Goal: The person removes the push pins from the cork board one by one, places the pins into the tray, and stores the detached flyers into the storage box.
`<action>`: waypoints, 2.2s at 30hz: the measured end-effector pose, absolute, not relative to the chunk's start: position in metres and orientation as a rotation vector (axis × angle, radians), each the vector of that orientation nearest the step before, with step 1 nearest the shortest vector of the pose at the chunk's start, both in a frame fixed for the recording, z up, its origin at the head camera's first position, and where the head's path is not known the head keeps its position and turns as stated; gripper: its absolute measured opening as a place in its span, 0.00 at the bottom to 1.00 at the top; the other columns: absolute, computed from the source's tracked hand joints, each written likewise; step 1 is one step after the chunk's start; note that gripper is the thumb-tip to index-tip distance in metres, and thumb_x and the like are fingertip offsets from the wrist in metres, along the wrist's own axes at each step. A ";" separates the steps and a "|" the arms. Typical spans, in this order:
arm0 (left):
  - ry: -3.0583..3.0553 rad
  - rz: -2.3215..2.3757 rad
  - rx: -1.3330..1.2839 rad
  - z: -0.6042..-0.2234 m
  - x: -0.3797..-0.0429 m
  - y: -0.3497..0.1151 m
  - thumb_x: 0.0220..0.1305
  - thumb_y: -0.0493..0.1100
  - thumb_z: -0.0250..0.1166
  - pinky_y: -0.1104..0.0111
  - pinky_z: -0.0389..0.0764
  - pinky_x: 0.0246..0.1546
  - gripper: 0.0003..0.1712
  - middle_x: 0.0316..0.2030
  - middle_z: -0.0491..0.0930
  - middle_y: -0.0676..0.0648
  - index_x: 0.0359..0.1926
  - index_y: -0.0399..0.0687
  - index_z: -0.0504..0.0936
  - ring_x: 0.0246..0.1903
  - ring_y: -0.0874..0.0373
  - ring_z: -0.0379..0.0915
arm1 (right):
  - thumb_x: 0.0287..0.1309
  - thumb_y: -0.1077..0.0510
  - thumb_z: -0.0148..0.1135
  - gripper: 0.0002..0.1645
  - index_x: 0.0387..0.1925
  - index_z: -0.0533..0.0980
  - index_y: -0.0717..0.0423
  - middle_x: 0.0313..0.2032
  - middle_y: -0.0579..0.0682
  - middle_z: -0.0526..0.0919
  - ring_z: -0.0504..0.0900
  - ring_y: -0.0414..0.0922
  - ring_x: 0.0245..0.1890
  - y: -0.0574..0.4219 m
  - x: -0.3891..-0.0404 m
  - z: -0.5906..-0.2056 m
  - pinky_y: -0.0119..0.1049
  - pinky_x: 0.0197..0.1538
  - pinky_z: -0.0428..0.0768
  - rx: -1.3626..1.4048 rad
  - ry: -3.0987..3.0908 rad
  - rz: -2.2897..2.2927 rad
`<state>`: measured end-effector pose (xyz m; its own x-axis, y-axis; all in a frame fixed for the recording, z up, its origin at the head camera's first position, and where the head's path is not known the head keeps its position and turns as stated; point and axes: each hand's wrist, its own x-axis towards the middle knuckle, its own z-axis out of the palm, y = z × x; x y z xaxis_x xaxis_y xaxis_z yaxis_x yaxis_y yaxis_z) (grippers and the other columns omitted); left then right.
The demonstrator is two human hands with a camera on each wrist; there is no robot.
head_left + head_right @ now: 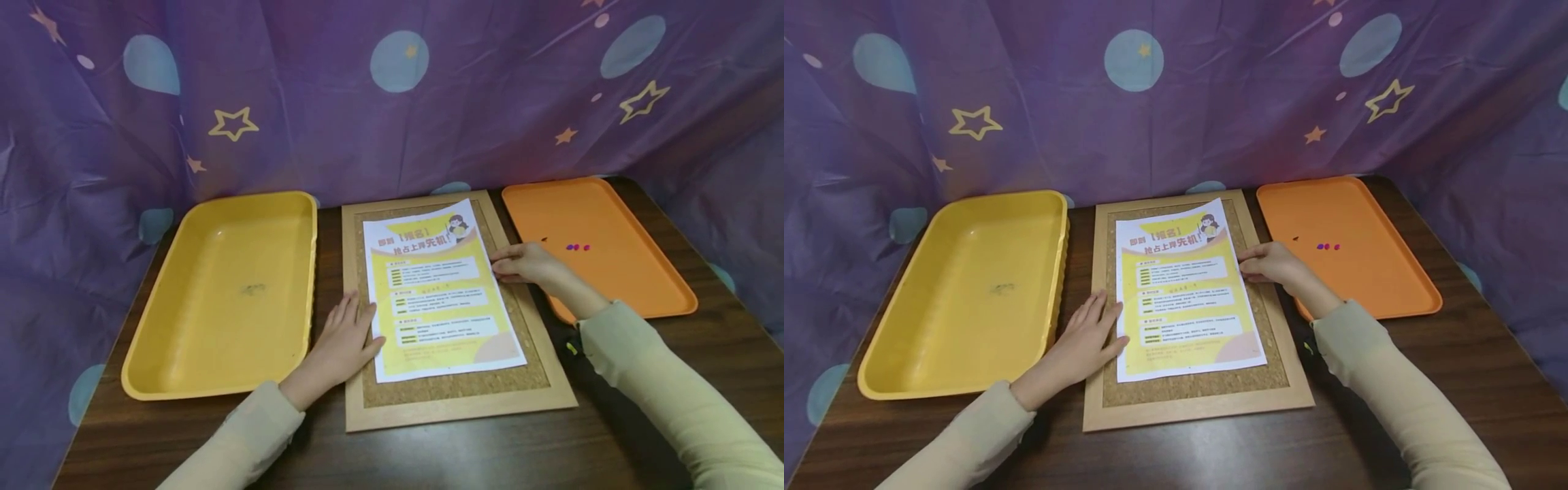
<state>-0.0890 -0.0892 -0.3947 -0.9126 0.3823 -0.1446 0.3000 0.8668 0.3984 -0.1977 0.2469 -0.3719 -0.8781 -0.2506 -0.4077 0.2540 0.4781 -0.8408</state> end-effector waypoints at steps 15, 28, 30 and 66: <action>2.797 0.913 0.314 -0.384 -0.097 -0.076 0.68 0.44 0.57 0.51 0.66 0.65 0.30 0.67 0.66 0.36 0.67 0.36 0.65 0.67 0.42 0.62 | 0.63 0.64 0.56 0.27 0.59 0.64 0.78 0.34 0.40 0.82 0.78 0.29 0.33 0.243 -0.194 -0.376 0.25 0.41 0.81 -0.026 2.251 -1.390; 2.556 1.432 0.061 -0.388 -0.104 -0.074 0.66 0.35 0.58 0.61 0.82 0.45 0.30 0.65 0.66 0.37 0.68 0.39 0.64 0.55 0.44 0.75 | 0.61 0.64 0.58 0.32 0.62 0.59 0.76 0.42 0.53 0.79 0.79 0.32 0.33 0.242 -0.192 -0.378 0.29 0.43 0.82 -0.049 2.238 -1.352; 2.512 1.493 0.024 -0.389 -0.105 -0.075 0.65 0.34 0.58 0.60 0.82 0.47 0.30 0.65 0.66 0.36 0.67 0.38 0.64 0.56 0.42 0.75 | 0.62 0.65 0.57 0.32 0.62 0.59 0.76 0.43 0.54 0.78 0.79 0.33 0.34 0.242 -0.192 -0.377 0.30 0.44 0.82 -0.052 2.244 -1.344; 2.452 1.753 -0.154 -0.329 -0.094 -0.102 0.64 0.33 0.58 0.70 0.80 0.39 0.35 0.58 0.73 0.38 0.70 0.43 0.60 0.47 0.48 0.78 | 0.61 0.63 0.59 0.30 0.64 0.64 0.66 0.44 0.47 0.74 0.77 0.30 0.35 0.209 -0.179 -0.320 0.25 0.41 0.79 -0.067 2.365 -1.550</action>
